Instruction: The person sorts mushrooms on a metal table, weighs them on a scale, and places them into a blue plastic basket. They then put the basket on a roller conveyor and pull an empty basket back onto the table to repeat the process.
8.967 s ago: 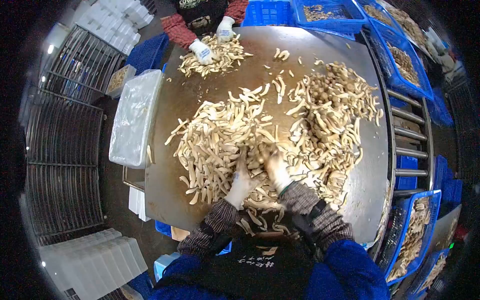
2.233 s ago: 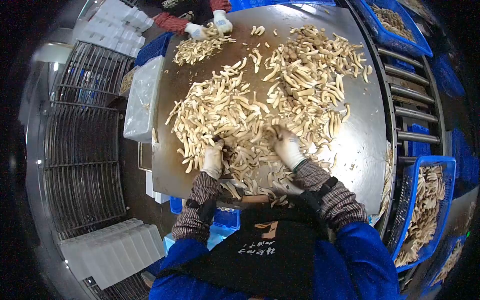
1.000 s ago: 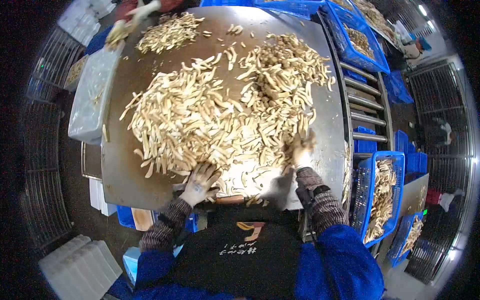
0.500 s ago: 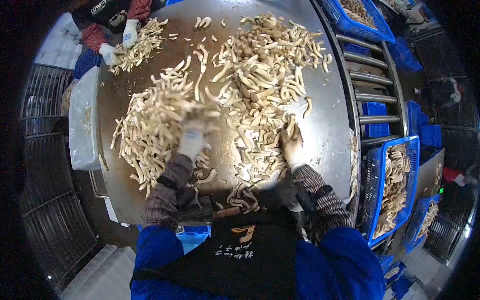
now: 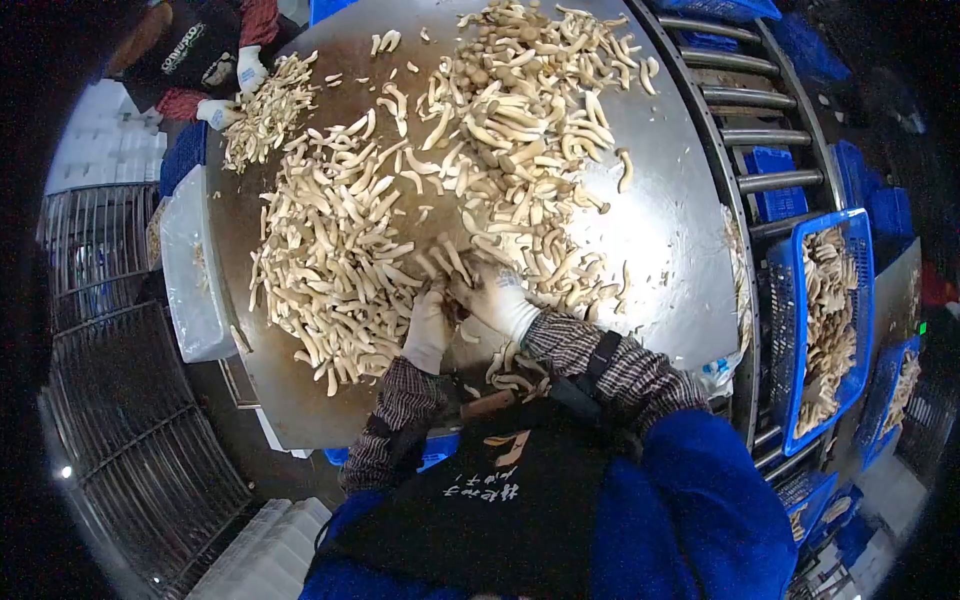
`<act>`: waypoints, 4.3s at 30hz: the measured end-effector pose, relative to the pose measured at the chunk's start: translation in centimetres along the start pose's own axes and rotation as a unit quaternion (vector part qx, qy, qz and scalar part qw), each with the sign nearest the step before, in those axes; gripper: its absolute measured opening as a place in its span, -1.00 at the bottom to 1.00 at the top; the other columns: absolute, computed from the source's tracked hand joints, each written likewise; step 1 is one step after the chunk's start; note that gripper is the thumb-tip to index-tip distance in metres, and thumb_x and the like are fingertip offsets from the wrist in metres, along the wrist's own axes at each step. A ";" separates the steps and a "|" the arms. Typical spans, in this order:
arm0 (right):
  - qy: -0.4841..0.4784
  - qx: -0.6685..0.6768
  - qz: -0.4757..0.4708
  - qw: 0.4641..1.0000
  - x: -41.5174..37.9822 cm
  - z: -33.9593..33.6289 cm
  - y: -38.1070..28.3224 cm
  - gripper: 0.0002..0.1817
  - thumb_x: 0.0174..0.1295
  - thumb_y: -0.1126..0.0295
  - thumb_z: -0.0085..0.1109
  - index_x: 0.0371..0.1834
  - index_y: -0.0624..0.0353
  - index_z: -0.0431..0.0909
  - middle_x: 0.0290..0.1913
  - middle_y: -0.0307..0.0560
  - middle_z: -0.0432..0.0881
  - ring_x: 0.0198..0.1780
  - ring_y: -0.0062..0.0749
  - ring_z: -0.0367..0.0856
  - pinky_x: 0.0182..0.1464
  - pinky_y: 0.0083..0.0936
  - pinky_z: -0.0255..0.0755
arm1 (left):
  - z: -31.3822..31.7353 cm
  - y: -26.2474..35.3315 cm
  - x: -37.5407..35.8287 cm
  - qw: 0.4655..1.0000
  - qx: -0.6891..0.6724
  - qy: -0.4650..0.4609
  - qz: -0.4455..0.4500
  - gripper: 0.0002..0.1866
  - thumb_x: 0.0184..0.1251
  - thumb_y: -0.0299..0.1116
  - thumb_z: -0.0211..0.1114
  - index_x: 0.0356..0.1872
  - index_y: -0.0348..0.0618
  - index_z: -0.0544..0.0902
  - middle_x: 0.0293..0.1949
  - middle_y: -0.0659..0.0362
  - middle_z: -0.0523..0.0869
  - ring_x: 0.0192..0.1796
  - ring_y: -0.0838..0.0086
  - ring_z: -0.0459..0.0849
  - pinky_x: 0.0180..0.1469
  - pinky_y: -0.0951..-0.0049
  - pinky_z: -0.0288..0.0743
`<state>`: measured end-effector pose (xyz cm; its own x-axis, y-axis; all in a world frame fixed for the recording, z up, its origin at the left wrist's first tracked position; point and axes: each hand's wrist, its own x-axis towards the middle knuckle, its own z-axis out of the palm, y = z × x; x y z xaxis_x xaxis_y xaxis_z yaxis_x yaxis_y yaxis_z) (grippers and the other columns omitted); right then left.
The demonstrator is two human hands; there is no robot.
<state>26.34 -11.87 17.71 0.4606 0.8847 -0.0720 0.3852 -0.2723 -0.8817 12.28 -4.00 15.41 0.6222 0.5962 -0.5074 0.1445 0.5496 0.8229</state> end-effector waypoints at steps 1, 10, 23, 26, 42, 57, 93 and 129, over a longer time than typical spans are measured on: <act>0.026 -0.015 -0.009 1.000 0.1 0.6 0.2 -0.52 0.21 0.37 0.26 0.15 0.41 0.46 -0.01 0.29 0.62 0.01 -0.10 0.63 0.12 -0.38 0.49 | -2.6 -3.2 0.6 0.987 -0.125 0.037 -0.098 -0.55 0.54 -0.19 0.04 0.17 -0.41 0.49 0.16 -0.02 0.55 0.21 0.38 0.48 0.23 0.44 0.37; -0.117 0.358 0.224 0.899 0.9 0.0 -0.6 -0.43 0.31 0.35 0.25 0.35 0.26 0.34 -0.03 0.02 0.67 -0.26 -0.52 0.60 -0.11 -0.61 0.54 | -4.2 -1.8 1.1 0.992 0.108 0.010 0.060 -0.68 0.43 -0.42 0.11 0.10 -0.38 0.53 -0.17 0.05 0.64 -0.11 0.35 0.57 -0.03 0.36 0.46; -0.160 -0.290 -0.016 0.943 -5.9 -10.1 7.5 0.01 0.22 -0.03 0.24 0.56 0.21 -0.12 0.56 0.34 -0.19 0.60 0.02 -0.22 0.53 0.01 -0.11 | 2.3 -0.6 3.2 0.562 0.766 -0.204 0.236 -0.52 0.10 -0.36 0.32 0.13 -0.04 0.55 0.12 0.13 0.49 0.12 0.32 0.47 0.21 0.17 0.43; -0.209 0.057 -0.027 0.976 -1.8 -1.8 8.0 -0.01 0.30 0.12 0.18 0.57 0.18 -0.33 0.55 0.34 -0.22 0.55 -0.10 -0.05 0.51 -0.08 0.06 | -2.4 2.7 2.4 0.658 0.712 -0.123 0.214 -0.67 0.13 -0.38 0.28 -0.03 -0.12 0.62 -0.09 0.10 0.62 -0.08 0.27 0.61 0.01 0.26 0.52; 0.261 -0.057 0.138 0.954 0.1 -3.8 5.4 -0.10 0.25 0.12 0.30 0.47 0.39 0.01 0.40 0.38 0.18 0.44 0.13 0.18 0.44 -0.10 0.15 | 0.2 15.7 7.9 0.979 0.166 0.099 0.069 -0.33 0.40 -0.22 0.24 0.40 -0.31 0.21 0.22 -0.14 0.47 0.18 0.26 0.56 0.08 0.39 0.60; -0.006 0.299 0.194 0.934 7.4 -4.1 1.0 -0.31 0.27 0.25 0.30 0.43 0.15 0.25 0.17 0.11 0.55 0.20 -0.23 0.48 0.23 -0.41 0.38 | 5.7 4.6 9.2 0.997 -0.065 -0.029 0.041 -0.65 0.44 -0.41 0.09 0.20 -0.21 0.48 -0.08 0.06 0.64 -0.17 0.46 0.63 -0.15 0.53 0.57; -0.070 -0.328 0.070 0.940 5.5 -1.8 2.9 -0.59 0.18 0.14 0.23 -0.02 0.20 0.59 -0.10 0.22 0.66 -0.06 0.09 0.65 0.02 -0.14 0.50 | -7.7 2.4 -3.7 0.756 0.603 -0.192 0.165 -0.51 0.13 -0.21 0.40 0.14 0.07 0.59 0.25 0.15 0.56 0.47 0.23 0.26 0.56 0.06 -0.11; -0.071 -0.526 -0.024 0.847 23.7 2.2 2.3 -0.34 0.20 -0.02 0.19 0.13 0.38 0.50 0.03 0.33 0.63 0.05 0.12 0.63 0.12 -0.11 0.45 | -16.6 -15.6 -31.3 0.843 -0.290 0.422 0.168 -0.75 0.54 -0.25 0.06 0.12 -0.03 0.49 -0.31 0.27 0.65 -0.40 0.59 0.59 -0.40 0.61 0.49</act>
<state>36.40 9.29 12.99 0.3519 0.9209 -0.1679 0.9349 -0.3548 0.0137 -22.22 -21.54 14.17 -0.2499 0.8444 -0.4738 -0.4832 0.3153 0.8168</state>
